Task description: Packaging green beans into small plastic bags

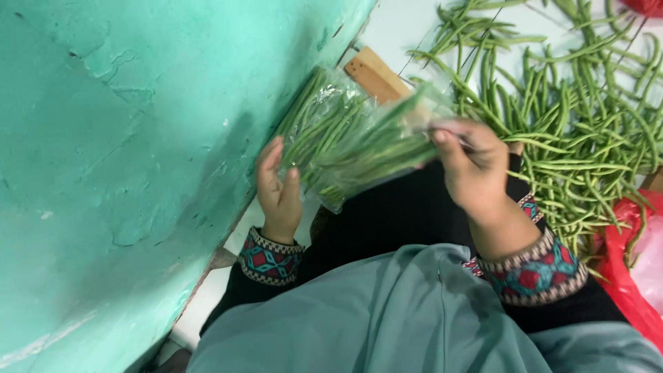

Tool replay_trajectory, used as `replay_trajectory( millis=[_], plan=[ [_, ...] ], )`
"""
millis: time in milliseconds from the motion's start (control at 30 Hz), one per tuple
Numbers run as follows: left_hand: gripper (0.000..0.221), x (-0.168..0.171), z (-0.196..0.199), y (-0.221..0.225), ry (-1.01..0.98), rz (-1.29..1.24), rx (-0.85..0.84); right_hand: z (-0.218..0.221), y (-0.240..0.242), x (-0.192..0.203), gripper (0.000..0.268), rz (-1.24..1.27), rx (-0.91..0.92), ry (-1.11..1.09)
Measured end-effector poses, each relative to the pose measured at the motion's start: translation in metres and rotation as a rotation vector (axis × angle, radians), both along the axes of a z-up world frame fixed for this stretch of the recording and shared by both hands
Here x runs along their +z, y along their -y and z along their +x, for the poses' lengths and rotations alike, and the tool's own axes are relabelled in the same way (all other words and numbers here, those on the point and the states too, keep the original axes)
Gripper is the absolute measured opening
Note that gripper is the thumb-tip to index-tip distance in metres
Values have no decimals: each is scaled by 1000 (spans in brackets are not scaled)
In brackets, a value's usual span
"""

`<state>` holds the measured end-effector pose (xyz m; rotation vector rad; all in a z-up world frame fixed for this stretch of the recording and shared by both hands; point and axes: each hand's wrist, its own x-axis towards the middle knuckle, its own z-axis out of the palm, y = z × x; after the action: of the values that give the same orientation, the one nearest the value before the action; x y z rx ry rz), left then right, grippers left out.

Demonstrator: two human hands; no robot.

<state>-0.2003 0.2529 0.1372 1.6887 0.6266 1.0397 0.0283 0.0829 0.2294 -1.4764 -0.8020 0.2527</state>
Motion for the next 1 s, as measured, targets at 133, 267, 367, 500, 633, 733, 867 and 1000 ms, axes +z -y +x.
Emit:
replay_trajectory(
  millis=[133,267,367,500,633,733,867,1000],
  plan=[
    [51,-52,-32,16,19,-231,186,1,-39,-26,8,14,109,-126],
    [58,-83,-47,16,-32,-565,344,0,-76,-41,7,10,128,-261],
    [64,-76,-30,13,-31,-712,346,-1,-107,-61,9,0,65,-460],
    [67,-66,-20,10,-8,-809,326,-5,-146,-110,10,-103,26,-702],
    [64,-69,-9,7,-21,-833,362,-3,-169,-134,10,-229,87,-646],
    [67,-67,-5,8,-47,-822,385,6,-178,-152,20,-455,122,-476],
    [71,-75,-9,9,-101,-835,403,21,-179,-164,41,-733,229,166],
    [74,-111,-23,11,-120,-851,410,28,-183,-170,64,-990,338,236]
  ],
)
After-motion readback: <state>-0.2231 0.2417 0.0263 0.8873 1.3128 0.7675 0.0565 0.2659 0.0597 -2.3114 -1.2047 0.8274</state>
